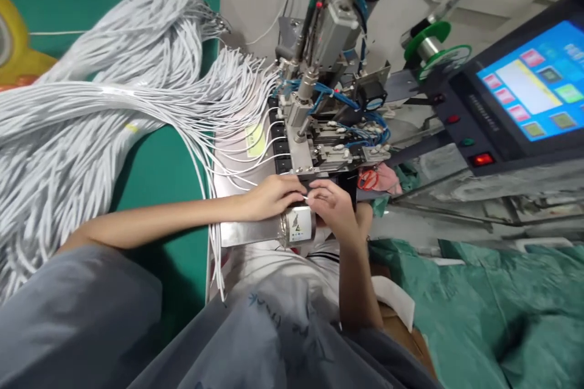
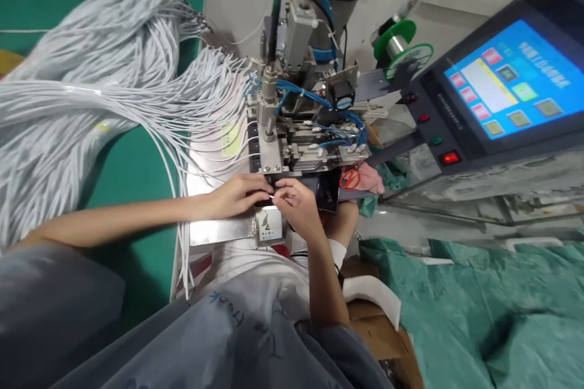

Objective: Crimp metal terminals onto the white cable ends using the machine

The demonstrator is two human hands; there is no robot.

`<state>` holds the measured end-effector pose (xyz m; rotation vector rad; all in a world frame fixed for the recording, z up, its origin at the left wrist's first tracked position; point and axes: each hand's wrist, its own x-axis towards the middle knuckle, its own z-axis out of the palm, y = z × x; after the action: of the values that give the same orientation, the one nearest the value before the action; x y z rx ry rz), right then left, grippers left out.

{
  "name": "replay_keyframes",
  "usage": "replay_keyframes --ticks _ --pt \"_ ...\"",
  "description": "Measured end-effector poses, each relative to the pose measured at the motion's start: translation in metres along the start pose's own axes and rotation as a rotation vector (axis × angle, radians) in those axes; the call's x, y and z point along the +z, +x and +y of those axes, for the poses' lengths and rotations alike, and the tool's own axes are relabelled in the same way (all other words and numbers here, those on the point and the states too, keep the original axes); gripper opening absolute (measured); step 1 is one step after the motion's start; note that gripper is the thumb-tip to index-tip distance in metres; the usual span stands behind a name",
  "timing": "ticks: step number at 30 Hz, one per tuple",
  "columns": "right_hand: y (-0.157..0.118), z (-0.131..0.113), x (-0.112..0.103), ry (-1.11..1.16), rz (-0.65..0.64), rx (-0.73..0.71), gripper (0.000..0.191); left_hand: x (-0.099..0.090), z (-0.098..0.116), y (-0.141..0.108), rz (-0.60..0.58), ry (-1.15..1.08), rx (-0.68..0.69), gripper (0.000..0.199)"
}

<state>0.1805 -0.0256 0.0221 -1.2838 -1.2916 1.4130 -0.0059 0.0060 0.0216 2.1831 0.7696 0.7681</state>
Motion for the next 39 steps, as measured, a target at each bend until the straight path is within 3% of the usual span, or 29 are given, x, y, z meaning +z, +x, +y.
replay_keyframes --ticks 3,7,12,14,19,22,25,27,31,36,39 --pt "0.002 0.008 0.008 0.115 0.081 -0.038 0.025 -0.001 -0.002 0.0 0.119 -0.034 0.042 0.022" --pt "0.003 0.021 0.034 0.152 0.282 -0.142 0.015 0.0 0.0 0.0 0.217 -0.041 0.085 0.019" --pt "-0.002 0.02 0.051 -0.036 0.523 -0.273 0.014 0.005 0.0 -0.003 0.269 -0.01 0.123 0.017" --pt "-0.004 0.014 0.044 -0.107 0.479 -0.276 0.013 0.006 -0.003 -0.004 0.259 -0.008 0.127 0.018" --pt "-0.004 0.004 0.019 -0.109 0.203 -0.232 0.013 0.007 -0.008 -0.005 0.167 0.028 0.165 0.019" --pt "-0.003 0.009 0.023 -0.182 0.296 -0.239 0.015 0.008 -0.007 -0.005 0.207 0.086 0.136 0.019" --pt "-0.005 0.016 0.037 -0.357 0.484 -0.363 0.019 0.008 -0.006 -0.006 0.256 0.098 0.087 0.018" --pt "-0.007 0.019 0.043 -0.492 0.516 -0.447 0.021 0.008 -0.005 -0.006 0.268 0.095 0.071 0.018" --pt "-0.008 0.014 0.041 -0.583 0.438 -0.471 0.022 0.006 -0.007 -0.007 0.267 0.145 0.093 0.018" --pt "-0.003 -0.001 0.021 -0.483 0.202 -0.346 0.031 0.007 -0.01 -0.007 0.236 0.264 0.179 0.019" --pt "0.001 -0.001 0.016 -0.351 0.156 -0.271 0.03 0.008 -0.006 -0.005 0.264 0.178 0.082 0.018"
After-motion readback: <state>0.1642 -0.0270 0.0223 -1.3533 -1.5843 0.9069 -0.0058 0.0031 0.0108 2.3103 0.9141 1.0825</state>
